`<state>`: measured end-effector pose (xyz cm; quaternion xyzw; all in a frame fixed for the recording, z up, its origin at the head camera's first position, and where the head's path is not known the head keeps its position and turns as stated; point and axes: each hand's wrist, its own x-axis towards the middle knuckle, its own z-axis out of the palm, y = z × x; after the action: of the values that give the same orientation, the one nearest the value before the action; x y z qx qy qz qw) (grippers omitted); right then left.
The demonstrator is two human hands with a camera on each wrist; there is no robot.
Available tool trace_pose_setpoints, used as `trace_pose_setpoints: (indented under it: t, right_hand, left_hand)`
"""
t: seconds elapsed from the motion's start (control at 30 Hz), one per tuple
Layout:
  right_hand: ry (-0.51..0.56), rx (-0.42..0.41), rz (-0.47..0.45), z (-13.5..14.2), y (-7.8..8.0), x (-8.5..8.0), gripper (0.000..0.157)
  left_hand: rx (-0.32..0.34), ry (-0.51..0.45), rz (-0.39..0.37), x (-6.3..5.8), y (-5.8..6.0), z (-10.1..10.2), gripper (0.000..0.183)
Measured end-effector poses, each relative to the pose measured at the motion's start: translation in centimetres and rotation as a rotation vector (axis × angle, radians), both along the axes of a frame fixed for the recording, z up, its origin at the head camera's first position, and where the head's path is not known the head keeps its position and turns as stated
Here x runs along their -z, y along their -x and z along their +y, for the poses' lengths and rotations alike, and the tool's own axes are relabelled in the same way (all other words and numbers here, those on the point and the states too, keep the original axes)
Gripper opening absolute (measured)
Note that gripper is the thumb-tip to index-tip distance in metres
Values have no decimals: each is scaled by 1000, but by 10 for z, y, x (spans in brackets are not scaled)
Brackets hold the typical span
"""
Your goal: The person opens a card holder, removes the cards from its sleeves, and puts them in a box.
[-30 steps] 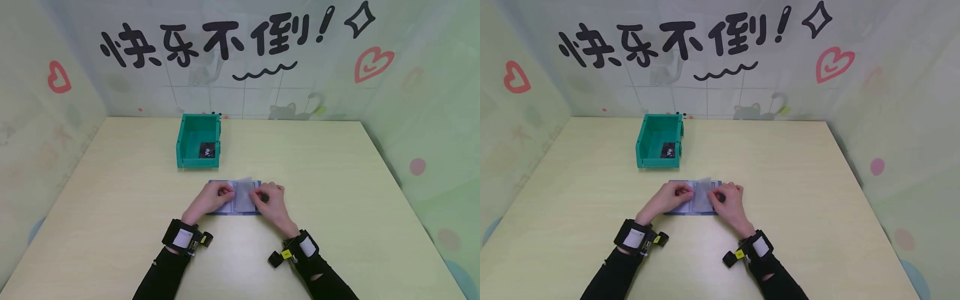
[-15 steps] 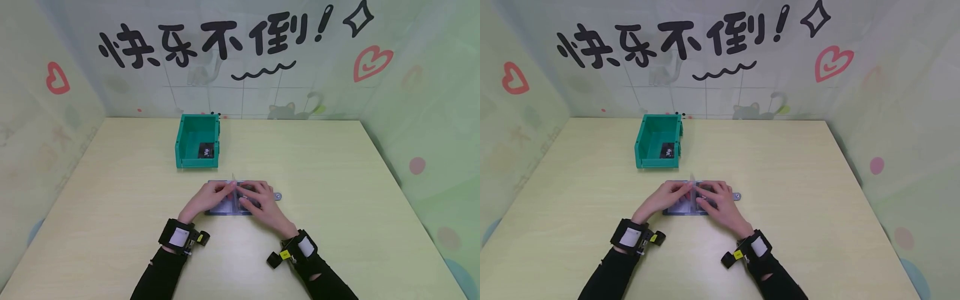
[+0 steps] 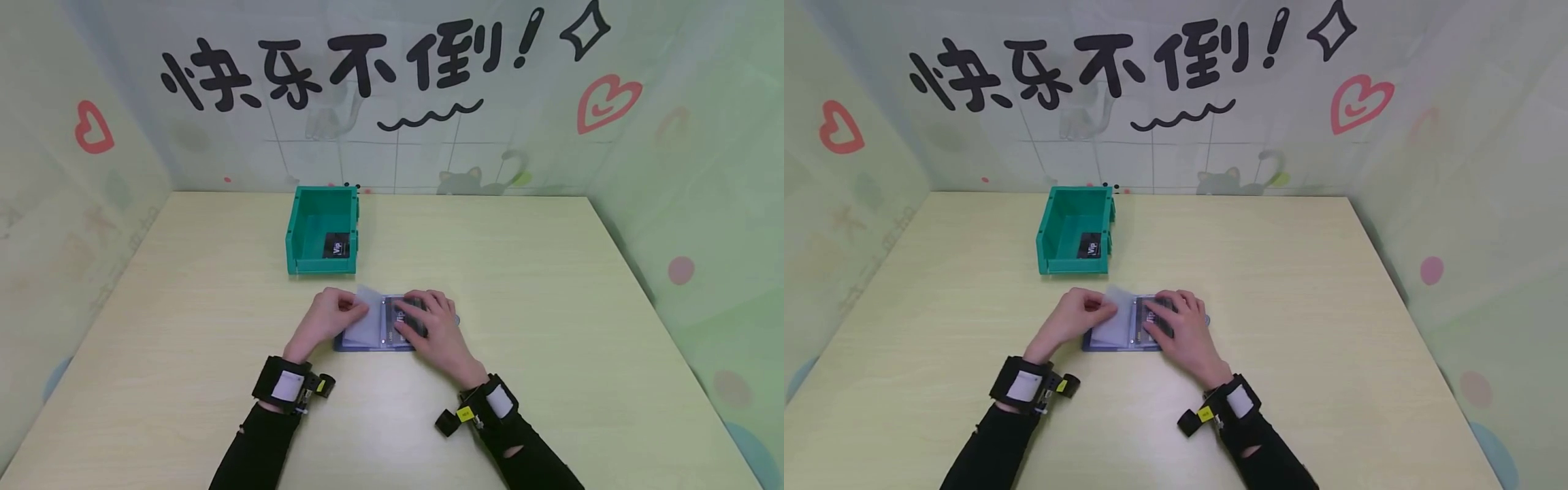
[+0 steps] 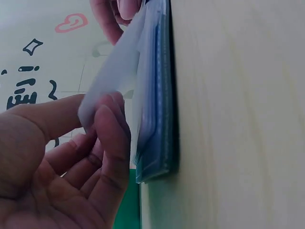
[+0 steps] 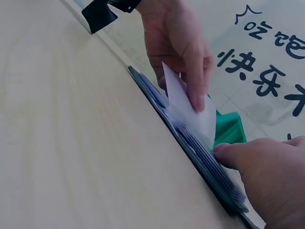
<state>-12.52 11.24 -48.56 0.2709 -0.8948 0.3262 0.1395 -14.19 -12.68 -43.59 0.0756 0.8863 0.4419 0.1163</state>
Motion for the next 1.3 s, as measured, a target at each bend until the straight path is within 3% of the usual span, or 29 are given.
trace_pose_setpoints:
  t: [0.17,0.37,0.53,0.63,0.77,0.87,1.3]
  right_hand:
    - [-33,68,-73,11,6,-2,44]
    - [-29,45,-144,16,8,-5,48]
    - [-36,25,-176,18,9,-5,48]
    - [-41,22,-180,18,9,-6,49]
    - [-36,26,-184,17,8,-7,50]
    - [-35,29,-180,16,7,-8,50]
    - [-52,58,-184,14,7,-6,54]
  left_hand:
    - [-96,64,-34,-5,-2,0,30]
    - [-174,120,-47,-6,-3,0,56]
    - [-205,212,-10,-7,-5,3,57]
    - [-179,241,43,-8,-7,9,44]
    - [-73,198,123,-7,-10,21,23]
    - [-2,159,139,-4,-11,29,15]
    - [-28,107,88,2,-7,38,18]
